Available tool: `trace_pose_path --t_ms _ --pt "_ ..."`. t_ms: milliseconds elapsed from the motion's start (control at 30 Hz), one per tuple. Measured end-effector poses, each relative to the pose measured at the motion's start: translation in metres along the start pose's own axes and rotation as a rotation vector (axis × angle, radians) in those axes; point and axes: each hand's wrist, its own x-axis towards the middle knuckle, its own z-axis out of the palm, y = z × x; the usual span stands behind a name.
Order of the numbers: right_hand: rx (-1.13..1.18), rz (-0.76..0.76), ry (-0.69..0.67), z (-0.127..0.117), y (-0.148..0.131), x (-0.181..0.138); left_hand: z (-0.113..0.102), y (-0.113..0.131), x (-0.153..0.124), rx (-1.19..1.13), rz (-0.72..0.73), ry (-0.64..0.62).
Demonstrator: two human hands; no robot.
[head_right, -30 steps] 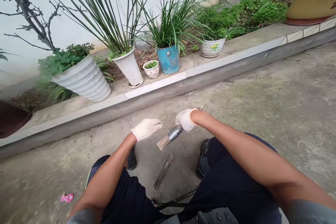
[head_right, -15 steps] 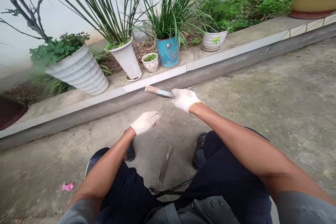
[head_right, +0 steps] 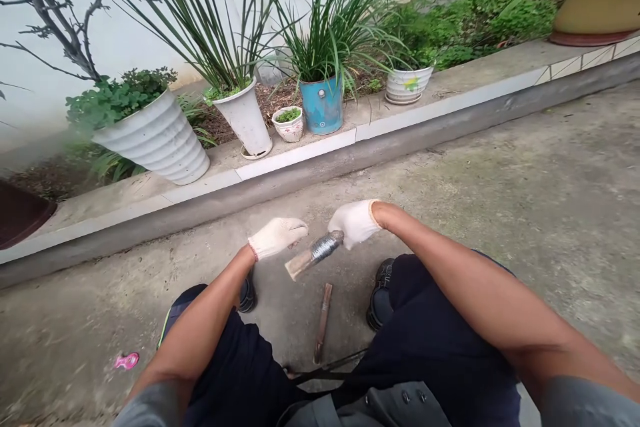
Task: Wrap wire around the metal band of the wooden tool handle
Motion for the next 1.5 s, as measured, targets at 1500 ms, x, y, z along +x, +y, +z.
trace_pose_path --t_ms 1500 --pt "-0.122 0.533 0.2 -0.01 0.013 0.014 0.004 0.008 -0.001 -0.008 -0.026 0.009"
